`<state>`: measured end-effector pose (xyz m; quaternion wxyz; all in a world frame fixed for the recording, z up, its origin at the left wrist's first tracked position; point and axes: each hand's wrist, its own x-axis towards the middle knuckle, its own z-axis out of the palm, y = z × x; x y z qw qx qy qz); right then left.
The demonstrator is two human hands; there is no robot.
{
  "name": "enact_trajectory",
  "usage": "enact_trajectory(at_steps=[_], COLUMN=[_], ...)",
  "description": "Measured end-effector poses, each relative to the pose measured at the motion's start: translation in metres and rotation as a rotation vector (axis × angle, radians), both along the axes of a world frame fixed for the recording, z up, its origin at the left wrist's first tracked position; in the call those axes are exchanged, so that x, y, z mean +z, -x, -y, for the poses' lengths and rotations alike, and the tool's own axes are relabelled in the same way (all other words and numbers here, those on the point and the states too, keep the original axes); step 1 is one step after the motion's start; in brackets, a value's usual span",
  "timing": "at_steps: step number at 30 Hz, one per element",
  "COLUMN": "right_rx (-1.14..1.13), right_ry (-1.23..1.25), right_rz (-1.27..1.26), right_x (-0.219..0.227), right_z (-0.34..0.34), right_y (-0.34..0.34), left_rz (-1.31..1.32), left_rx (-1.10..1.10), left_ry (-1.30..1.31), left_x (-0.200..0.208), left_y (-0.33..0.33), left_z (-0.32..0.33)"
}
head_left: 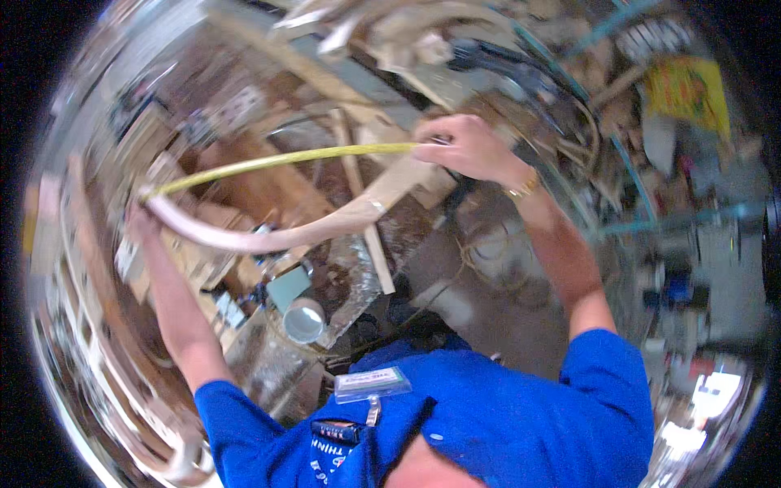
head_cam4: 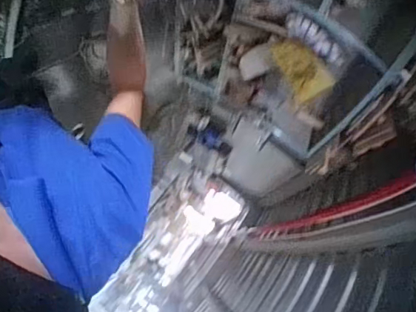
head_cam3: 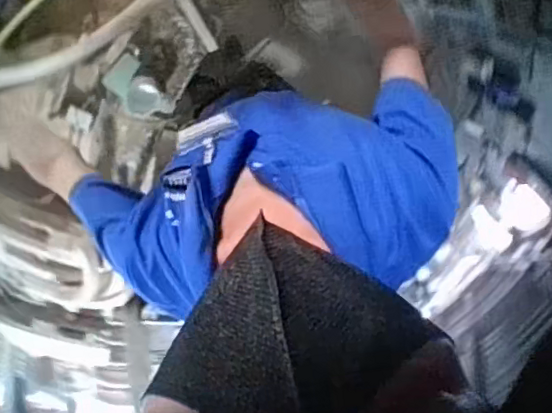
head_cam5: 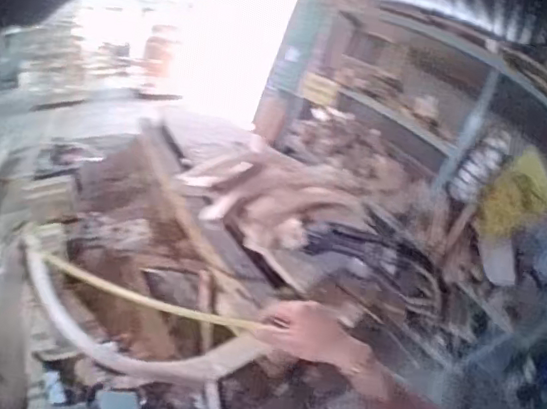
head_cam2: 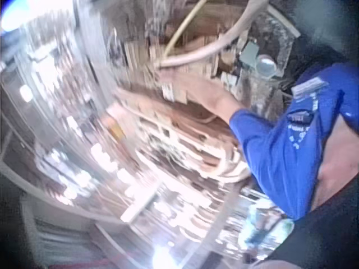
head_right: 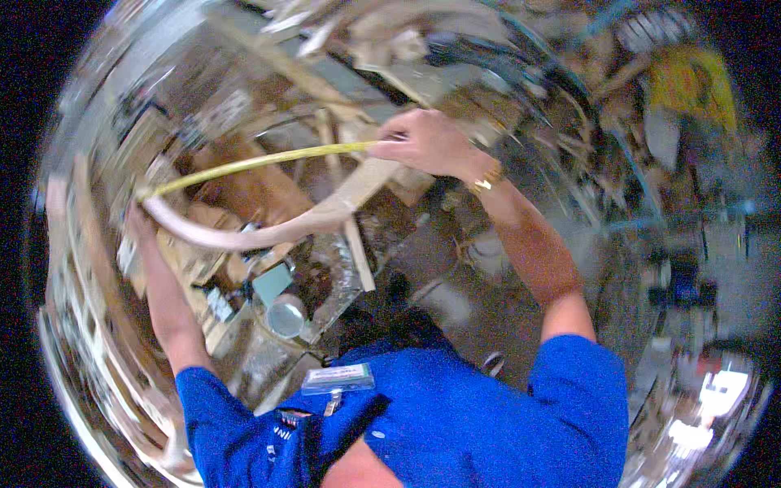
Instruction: The person measures curved wooden pieces with a tape measure, marks them, and compares two pieces side by side on the floor. The person handles the wood and tape measure throughout the clip.
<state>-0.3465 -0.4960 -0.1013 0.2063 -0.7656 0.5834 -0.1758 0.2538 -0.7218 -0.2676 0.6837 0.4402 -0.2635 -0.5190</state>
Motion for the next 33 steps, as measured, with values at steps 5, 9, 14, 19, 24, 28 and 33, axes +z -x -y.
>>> enact_trajectory(at_steps=[5, 9, 14, 19, 24, 28, 33], right_rx=[-0.125, -0.289, -0.356, -0.397, -0.371, -0.434, -0.409], right_ry=[0.159, 0.225, 0.404, 0.417, 0.409, 0.308, 0.296], right_rz=[-0.147, -0.169, -0.028, 0.039, -0.044, -0.115, -0.093], right_x=[-0.010, -0.033, -0.068, -0.077, -0.058, -0.055, -0.090], right_z=[-0.020, -0.028, -0.037, -0.038, -0.047, -0.066, -0.064], right_y=[0.055, 0.081, 0.078, 0.073, 0.080, 0.083, 0.075], left_rz=[0.652, 0.929, 0.809, 0.687, 0.969, 0.788, 0.753], left_rx=[0.325, 0.334, 0.354, 0.321, 0.318, 0.333, 0.212], left_ry=[-0.119, -0.139, -0.200, -0.196, -0.083, -0.189, 0.052], left_x=[0.026, 0.044, 0.050, 0.038, 0.027, 0.018, 0.014], left_y=[0.036, 0.071, 0.095, 0.088, 0.086, 0.100, 0.105], left_z=[-0.013, -0.021, -0.019, -0.016, -0.015, -0.016, -0.017])
